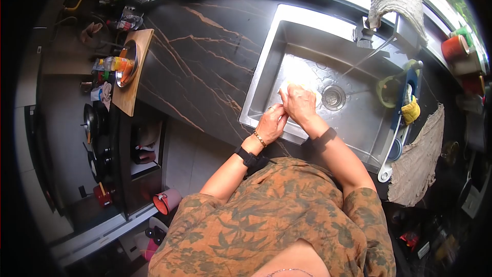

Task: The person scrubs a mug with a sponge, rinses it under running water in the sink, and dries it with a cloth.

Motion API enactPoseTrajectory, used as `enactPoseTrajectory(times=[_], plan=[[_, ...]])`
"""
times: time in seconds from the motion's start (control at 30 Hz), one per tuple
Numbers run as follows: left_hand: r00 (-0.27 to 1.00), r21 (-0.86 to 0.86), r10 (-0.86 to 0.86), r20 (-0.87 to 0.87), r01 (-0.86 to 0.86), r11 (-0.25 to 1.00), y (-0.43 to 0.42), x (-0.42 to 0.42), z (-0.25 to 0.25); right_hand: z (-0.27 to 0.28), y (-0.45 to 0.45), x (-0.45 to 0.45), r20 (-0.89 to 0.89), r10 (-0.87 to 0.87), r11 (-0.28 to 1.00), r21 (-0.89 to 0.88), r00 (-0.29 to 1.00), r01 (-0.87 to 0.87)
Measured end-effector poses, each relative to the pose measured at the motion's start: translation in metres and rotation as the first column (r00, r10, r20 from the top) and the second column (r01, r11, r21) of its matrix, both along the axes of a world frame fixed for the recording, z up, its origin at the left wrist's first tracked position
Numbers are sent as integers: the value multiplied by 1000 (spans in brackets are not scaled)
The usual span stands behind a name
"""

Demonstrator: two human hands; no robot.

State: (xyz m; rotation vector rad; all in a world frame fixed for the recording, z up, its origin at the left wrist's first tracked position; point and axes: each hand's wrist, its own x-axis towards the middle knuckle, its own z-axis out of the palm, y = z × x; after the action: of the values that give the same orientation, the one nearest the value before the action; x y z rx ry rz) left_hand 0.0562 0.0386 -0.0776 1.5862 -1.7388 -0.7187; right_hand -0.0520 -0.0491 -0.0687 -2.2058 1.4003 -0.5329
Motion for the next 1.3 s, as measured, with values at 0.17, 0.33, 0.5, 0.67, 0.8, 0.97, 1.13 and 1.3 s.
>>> enactPoseTrajectory(times=[0.17, 0.33, 0.5, 0.67, 0.8, 0.97, 1.13, 1.3], plan=[[998, -33, 15, -55, -16, 999, -2, -1, 4, -53, -18, -30, -341, 36, 993, 120, 939, 5], [1000, -3, -14, -25, 14, 1000, 2, -4, -3, -41, -26, -103, -391, -162, 911, 293, 906, 290], [998, -10, -50, -27, 49, 999, -1, -13, 0, -72, -32, -165, 130, -332, 820, 530, 934, 218], [998, 11, -55, -13, 56, 998, 1, -17, 7, -79, -29, -160, 626, -416, 842, 539, 660, 19], [999, 1, -51, -4, 51, 999, 3, -14, 8, -81, -33, -151, 756, -416, 858, 510, 506, -56], [999, -6, -44, -13, 44, 999, 5, -13, 7, -54, -30, -141, 776, -409, 862, 501, 481, -75], [999, -21, -52, -3, 52, 998, 3, -16, 11, -30, -32, -143, 828, -384, 875, 468, 409, -126], [998, -45, -61, 0, 61, 997, 3, -15, 6, -18, -39, -147, 869, -327, 906, 401, 370, -140]])
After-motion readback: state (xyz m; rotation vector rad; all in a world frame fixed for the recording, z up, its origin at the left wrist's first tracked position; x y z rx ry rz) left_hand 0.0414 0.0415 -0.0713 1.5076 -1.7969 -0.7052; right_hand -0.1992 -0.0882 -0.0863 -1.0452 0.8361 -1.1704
